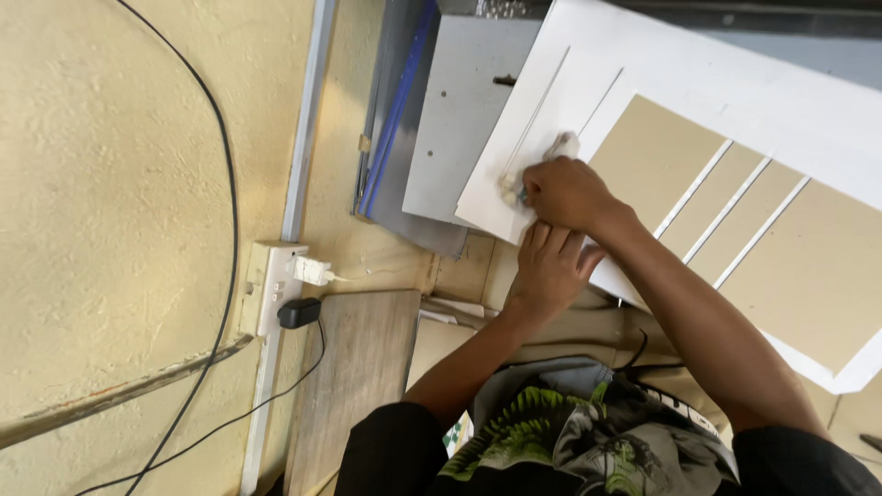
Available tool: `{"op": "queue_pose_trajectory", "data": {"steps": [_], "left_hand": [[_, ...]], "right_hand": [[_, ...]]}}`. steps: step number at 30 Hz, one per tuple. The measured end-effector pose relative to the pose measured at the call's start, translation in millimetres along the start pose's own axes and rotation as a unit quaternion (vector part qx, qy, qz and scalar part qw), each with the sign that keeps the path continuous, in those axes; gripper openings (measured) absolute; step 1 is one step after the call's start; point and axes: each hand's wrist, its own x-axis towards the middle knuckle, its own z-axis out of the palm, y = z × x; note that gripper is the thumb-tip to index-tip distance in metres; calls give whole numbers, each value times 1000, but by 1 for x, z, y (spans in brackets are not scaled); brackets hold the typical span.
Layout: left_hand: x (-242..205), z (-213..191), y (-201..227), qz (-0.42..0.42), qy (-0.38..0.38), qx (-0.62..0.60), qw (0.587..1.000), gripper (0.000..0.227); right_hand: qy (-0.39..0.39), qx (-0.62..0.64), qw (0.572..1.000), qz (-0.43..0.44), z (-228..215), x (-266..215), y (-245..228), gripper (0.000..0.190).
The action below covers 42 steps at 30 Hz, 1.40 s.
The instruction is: The person wipes the surface of a white paper sheet with a cloth, then folds the paper along pre-scored lines. They repeat this process with multiple sheets, wiping and folding each one before stacking them on the work surface.
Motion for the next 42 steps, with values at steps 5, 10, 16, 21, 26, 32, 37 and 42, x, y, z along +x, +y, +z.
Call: {"op": "queue_pose_trajectory", "data": {"steps": [5,10,16,21,26,32,37,42], "left_hand": [[-13,-5,10,-28,-49,41,998,46],[8,-33,23,-32,-84,-16,996,49],[12,-32,22,-81,-143,-30,986,48],[19,-35,25,-111,-170,-47,978,44],[57,-30,69,-126,-184,-166,961,33],[92,22,148,-19,-315,-314,896,35],[140,84,206,71,-360,-340,866,49],[168,172,233,114,-339,-312,880,58]], "right_hand": [[-65,177,974,-125,-37,-45,13,10],[284,190,932,-121,-72,-118,154,14],[447,205,871,1,-121,-255,247,42],[565,191,782,179,-11,-348,260,31],[484,538,575,381,107,-374,207,31],[570,640,463,226,146,-354,165,31],[595,604,475,235,103,-343,142,30],[591,600,487,230,88,-344,121,32]]}}
